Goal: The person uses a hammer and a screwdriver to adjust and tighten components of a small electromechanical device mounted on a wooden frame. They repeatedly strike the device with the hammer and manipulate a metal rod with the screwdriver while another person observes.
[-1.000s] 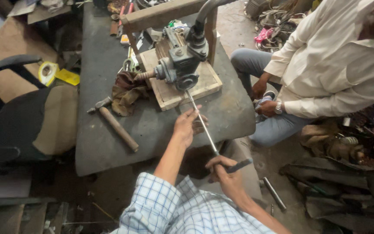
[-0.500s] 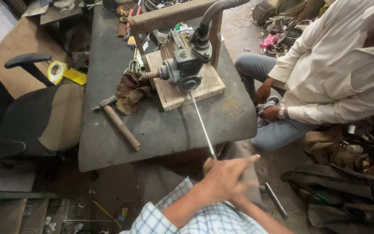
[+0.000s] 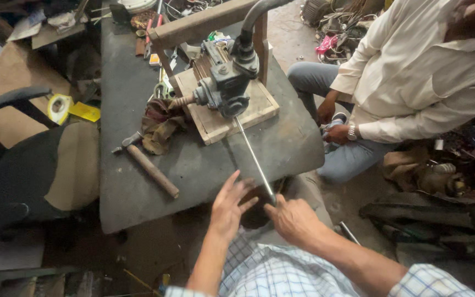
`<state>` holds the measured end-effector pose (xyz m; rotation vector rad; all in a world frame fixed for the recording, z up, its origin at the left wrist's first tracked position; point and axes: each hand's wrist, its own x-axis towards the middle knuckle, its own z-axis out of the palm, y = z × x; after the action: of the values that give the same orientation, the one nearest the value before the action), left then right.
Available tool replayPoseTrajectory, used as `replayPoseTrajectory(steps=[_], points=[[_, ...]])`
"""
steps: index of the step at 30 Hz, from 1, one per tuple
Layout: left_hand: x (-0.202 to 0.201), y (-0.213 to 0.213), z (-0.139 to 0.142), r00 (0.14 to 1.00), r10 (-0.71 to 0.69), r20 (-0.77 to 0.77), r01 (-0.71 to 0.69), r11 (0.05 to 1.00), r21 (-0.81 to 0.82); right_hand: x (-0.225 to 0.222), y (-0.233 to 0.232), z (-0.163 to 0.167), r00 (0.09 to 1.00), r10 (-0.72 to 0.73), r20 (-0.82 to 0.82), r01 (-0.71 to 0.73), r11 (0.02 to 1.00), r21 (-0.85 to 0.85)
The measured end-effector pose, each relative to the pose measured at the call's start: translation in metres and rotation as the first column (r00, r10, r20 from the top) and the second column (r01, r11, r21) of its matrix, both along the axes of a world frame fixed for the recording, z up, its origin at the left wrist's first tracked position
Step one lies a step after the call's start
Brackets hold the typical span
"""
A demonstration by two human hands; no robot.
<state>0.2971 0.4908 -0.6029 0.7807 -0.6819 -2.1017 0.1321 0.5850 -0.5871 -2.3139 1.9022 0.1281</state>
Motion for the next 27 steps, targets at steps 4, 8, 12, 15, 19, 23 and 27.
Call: replayPoseTrajectory(steps=[4, 8, 12, 15, 19, 23, 27], points=[[-0.034, -0.026, -0.012, 0.934, -0.238, 0.267, 0.27, 0.959, -0.09, 0.013, 0.005, 0.028, 0.998, -0.047, 0.034, 0.049, 0.995, -0.089], [-0.048, -0.039, -0.034, 0.948, -0.26, 0.185, 0.283, 0.953, -0.11, 0.013, 0.042, 0.038, 0.995, 0.06, 0.084, 0.018, 0.705, -0.709], [-0.045, -0.044, -0.046, 0.945, -0.277, 0.174, 0.295, 0.951, -0.089, -0.005, 0.1, 0.008, 0.623, -0.071, 0.779, 0.64, 0.619, -0.455], [-0.049, -0.043, -0.048, 0.955, -0.275, 0.107, 0.286, 0.952, -0.109, -0.02, 0.103, -0.046, -0.436, -0.394, 0.809, 0.537, 0.608, 0.585], [-0.058, -0.038, -0.047, 0.959, -0.273, 0.073, 0.28, 0.955, -0.1, -0.024, 0.077, -0.105, -0.613, -0.73, 0.302, -0.494, 0.653, 0.575], [-0.04, -0.031, -0.048, 0.958, -0.272, 0.095, 0.283, 0.951, -0.124, -0.002, 0.065, -0.116, -0.653, -0.751, 0.097, -0.601, 0.592, 0.537], [-0.013, -0.027, -0.049, 0.938, -0.277, 0.207, 0.304, 0.946, -0.11, 0.029, 0.068, -0.102, -0.775, -0.631, 0.043, -0.491, 0.643, 0.587]])
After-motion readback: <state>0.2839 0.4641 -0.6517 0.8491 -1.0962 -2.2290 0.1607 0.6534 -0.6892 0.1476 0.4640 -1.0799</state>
